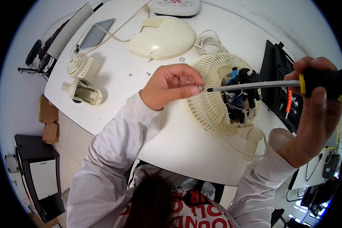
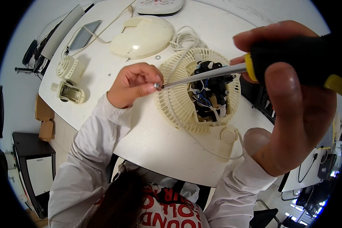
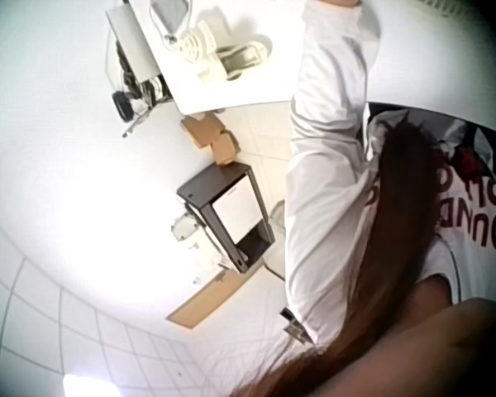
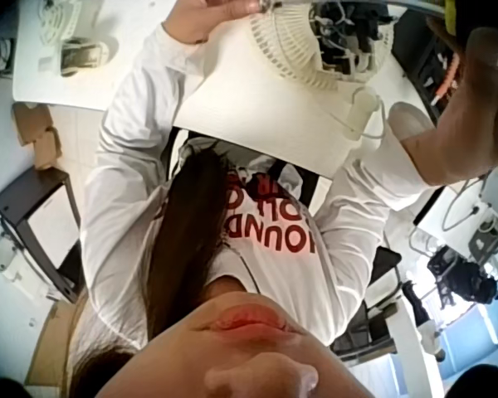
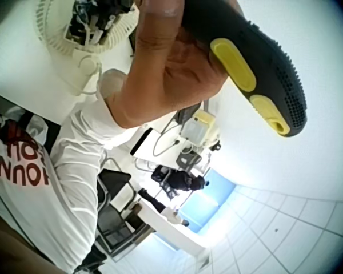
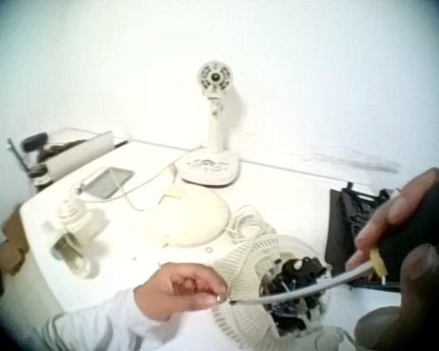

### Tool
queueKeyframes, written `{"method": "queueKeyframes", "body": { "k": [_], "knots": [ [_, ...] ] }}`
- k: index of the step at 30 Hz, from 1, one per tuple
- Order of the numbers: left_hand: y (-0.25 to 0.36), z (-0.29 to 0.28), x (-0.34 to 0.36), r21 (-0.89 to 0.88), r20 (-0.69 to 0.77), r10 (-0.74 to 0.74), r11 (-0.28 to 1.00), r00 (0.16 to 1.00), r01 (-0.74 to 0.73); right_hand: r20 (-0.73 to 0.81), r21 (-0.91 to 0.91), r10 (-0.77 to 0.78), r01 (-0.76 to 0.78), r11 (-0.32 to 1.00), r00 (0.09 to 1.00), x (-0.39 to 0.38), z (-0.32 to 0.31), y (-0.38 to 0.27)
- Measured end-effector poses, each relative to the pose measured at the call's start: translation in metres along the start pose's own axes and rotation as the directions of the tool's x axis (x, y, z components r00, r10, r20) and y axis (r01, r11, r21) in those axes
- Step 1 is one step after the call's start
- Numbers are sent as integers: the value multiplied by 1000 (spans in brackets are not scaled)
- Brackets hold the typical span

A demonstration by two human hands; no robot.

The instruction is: The person uses a screwdriver to tighten screws on the internal motor assembly of a disassembled white fan. They repeatedly pick up screws from the table, insert them into the motor housing, and turn the screwdriver to secure them.

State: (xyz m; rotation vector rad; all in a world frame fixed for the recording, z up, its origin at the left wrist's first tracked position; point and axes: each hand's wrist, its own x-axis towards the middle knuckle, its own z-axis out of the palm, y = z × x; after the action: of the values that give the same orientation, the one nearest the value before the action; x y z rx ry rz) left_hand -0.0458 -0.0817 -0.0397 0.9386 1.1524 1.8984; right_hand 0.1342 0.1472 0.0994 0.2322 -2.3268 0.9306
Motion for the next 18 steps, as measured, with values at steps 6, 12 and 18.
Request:
{"method": "queueKeyframes", "body": {
  "k": [6,12,18],
  "knots": [
    [11,-37,4,881,-206,248,468,947,69,-126,-62,-41,33,998,991,-12,-35,28],
    [1,-45,5,943,-269,40,216,962,255,-205,-3,-63,63,998,977,-7,-29,22],
    [13,-56,-1,935,-218,19,291,976,203,-261,67,-78,99,993,962,-3,-21,14]
  ]
}}
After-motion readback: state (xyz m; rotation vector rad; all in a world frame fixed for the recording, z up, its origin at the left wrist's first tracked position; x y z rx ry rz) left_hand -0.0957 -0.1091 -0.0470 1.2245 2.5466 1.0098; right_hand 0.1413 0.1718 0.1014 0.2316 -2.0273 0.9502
